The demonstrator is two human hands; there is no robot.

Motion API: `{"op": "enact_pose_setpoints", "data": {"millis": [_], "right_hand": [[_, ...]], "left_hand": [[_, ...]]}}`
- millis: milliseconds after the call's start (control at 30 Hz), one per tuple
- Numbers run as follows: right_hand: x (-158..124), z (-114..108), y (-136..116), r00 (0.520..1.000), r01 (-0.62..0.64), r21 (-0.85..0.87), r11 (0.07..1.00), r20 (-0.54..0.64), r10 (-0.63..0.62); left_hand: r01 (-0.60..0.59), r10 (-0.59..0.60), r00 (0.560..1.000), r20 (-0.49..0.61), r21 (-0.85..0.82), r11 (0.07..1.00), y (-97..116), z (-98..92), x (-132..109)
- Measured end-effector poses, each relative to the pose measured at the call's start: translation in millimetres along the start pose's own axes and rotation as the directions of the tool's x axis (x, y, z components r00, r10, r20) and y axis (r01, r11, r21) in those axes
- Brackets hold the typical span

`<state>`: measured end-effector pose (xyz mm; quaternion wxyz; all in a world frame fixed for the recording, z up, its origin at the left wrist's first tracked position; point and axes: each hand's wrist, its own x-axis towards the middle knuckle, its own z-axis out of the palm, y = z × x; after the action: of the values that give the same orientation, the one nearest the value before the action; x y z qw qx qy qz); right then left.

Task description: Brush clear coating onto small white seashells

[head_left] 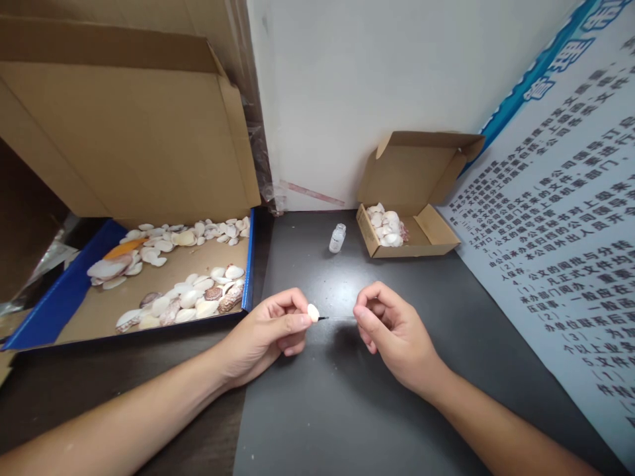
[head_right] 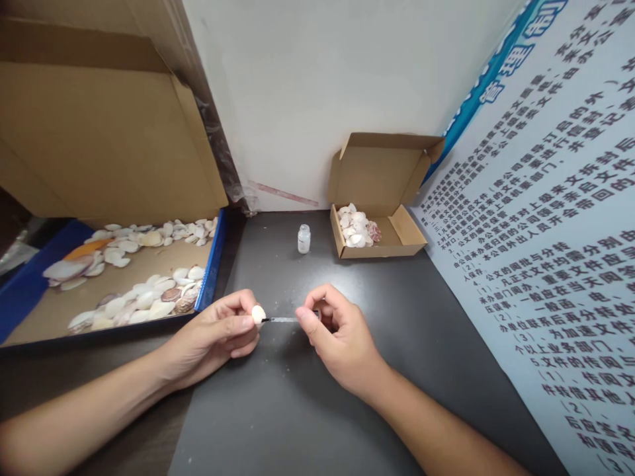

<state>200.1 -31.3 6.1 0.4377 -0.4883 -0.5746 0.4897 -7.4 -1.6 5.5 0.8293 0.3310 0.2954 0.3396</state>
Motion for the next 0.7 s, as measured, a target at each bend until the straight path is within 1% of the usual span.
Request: {"op": "enact_pose_setpoints", "data": {"millis": [100,200,533,600,700], "right_hand": [[2.3,-0.6,1.0,1.000,-0.004,-0.057,0.998,0.000,0.004],[2.1,-1.0,1.6,1.000,-0.008,-0.063,0.998,-0.009,0.008],[-5.4,-0.9,-0.3,0.999,-0.015,0.122,0.992,0.037,0.011],[-4.2,-0.9,0.3,0.999,-0.019,0.102,0.995,0.040,0.015],[-0.7,-1.0,1.6,0.999,-0.025,0.009,1.000,0.020,0.025]], "left_hand": [[-0.004,0.004,1.000,-0.004,-0.010,1.000,0.1,-0.3,0.4],[-0.002,0.002,1.000,-0.003,-0.013,1.000,0.2,-0.5,0.3],[0.002,-0.002,1.000,-0.007,0.031,1.000,-1.0,-0.5,0.5],[0.003,-0.003,1.000,-0.003,0.034,0.999,-0.9,-0.2,0.5],[0.002,-0.001,1.000,-0.005,0.034,0.999,-0.6,0.5,0.2]]}}
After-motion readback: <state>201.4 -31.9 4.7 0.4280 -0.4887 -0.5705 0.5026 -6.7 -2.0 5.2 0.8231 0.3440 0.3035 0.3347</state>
